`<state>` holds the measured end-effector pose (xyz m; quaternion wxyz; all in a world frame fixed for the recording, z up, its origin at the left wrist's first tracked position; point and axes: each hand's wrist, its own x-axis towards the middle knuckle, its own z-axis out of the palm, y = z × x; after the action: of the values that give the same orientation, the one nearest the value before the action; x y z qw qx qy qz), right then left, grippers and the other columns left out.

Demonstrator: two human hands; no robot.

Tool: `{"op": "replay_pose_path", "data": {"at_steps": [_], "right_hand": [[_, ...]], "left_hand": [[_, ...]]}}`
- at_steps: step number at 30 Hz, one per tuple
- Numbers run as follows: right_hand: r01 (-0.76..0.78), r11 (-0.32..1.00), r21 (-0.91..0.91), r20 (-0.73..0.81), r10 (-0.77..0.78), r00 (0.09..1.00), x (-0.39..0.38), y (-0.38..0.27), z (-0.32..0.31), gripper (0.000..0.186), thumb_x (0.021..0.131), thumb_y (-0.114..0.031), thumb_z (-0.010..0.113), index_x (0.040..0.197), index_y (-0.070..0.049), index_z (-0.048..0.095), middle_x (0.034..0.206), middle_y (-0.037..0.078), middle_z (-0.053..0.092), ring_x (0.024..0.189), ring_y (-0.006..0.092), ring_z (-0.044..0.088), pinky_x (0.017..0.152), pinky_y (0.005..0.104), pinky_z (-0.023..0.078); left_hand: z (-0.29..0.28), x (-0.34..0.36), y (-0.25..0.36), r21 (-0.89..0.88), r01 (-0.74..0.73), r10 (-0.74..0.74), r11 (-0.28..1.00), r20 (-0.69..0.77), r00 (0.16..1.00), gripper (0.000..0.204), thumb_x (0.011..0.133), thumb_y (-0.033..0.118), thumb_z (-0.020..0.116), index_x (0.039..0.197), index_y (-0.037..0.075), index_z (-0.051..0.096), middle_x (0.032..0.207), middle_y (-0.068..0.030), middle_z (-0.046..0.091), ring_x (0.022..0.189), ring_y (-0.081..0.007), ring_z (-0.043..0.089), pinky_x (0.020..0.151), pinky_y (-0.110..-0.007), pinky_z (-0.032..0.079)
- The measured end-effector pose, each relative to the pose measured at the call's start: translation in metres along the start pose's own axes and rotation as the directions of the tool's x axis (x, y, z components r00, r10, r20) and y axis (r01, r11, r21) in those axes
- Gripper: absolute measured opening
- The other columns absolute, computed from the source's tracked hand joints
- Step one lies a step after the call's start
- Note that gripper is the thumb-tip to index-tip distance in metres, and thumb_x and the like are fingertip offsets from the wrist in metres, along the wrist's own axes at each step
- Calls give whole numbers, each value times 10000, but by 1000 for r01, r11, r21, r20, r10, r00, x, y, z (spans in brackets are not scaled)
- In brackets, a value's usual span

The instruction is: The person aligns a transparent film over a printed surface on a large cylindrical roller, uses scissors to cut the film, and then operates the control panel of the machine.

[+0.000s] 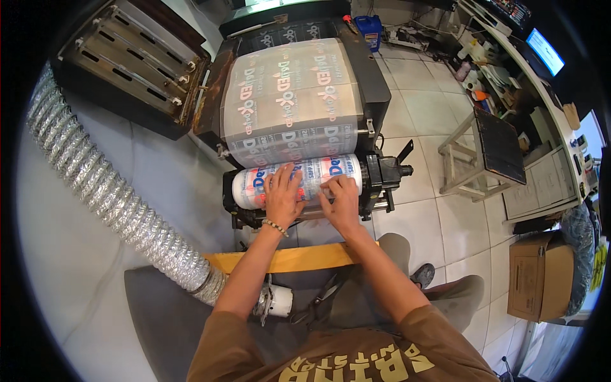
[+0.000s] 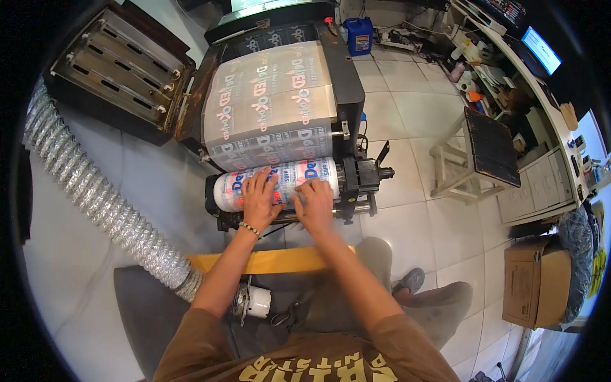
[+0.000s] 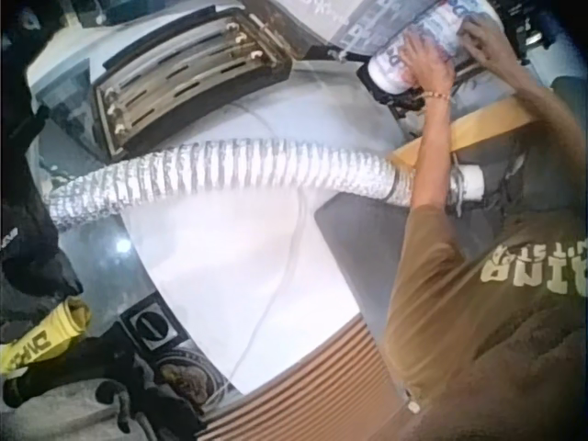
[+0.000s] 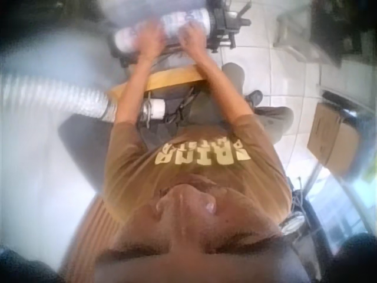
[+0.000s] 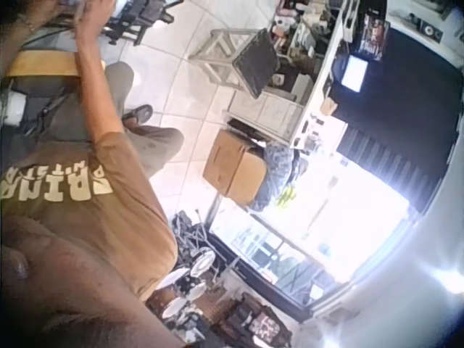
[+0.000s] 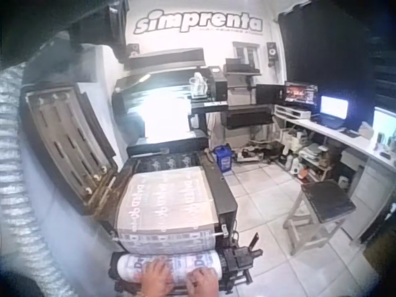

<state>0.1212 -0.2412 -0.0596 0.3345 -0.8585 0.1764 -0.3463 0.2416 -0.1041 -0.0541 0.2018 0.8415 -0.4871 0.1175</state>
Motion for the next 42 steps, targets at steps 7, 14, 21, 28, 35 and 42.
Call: {"op": "replay_pose_path", "data": {"at_steps": [7, 14, 21, 28, 35, 42], "right_hand": [[194, 961, -199, 98, -177, 979, 25, -3, -21, 462, 699, -149, 779, 1135, -103, 636, 1186, 118, 562, 1132, 327, 506, 975, 440, 387], [213, 976, 41, 91, -216, 972, 48, 39, -22, 339, 754, -141, 737, 1071, -39, 671, 1140, 173, 602, 1089, 372, 538, 953, 456, 431], [-502, 858, 110, 141, 487, 862, -18, 35, -31, 214, 826, -174, 709, 907, 16, 655, 826, 163, 686, 783, 271, 671, 748, 362, 523], [-601, 799, 30, 204, 584, 786, -44, 91, -6, 724, 801, -301, 747, 1346, 69, 448, 1097, 287, 660, 1066, 402, 638, 927, 429, 490], [-613, 786, 81, 326, 561, 761, -44, 88, -8, 681, 792, -300, 772, 1301, 70, 512, 1225, 271, 620, 1165, 383, 597, 991, 400, 460], [-692, 701, 171, 382, 601, 702, -39, 85, -32, 262, 785, -178, 789, 857, -37, 580, 784, 52, 609, 714, 147, 539, 661, 314, 461]], "left_hand": [[0, -3, -2, 24, 0, 0, 1000, -37, 999, 873, 541, 168, 881, 1315, 76, 489, 1419, -149, 442, 1337, -343, 390, 1076, -543, 279], [-18, 29, -14, -80, -32, 47, 996, 197, 979, 925, 529, 269, 906, 1333, 87, 485, 1354, -124, 500, 1279, -316, 443, 1065, -480, 312], [-32, 14, -35, -124, -38, 52, 992, 111, 992, 842, 610, 283, 873, 1335, 67, 503, 1340, -141, 531, 1261, -331, 472, 1073, -471, 321], [-104, -70, 16, -516, 449, -390, 729, 227, 893, 191, 850, 150, 711, 953, -9, 688, 756, -107, 676, 681, -182, 665, 605, -302, 506], [-67, -250, 106, -196, 394, -129, 898, 739, 662, 106, 804, 51, 614, 872, -6, 672, 757, -210, 676, 752, -391, 682, 690, -468, 549], [-46, -305, 145, -8, 472, -362, 882, 629, 688, 363, 772, 34, 631, 1123, 41, 535, 1063, -230, 547, 880, -415, 622, 751, -490, 525]]}}
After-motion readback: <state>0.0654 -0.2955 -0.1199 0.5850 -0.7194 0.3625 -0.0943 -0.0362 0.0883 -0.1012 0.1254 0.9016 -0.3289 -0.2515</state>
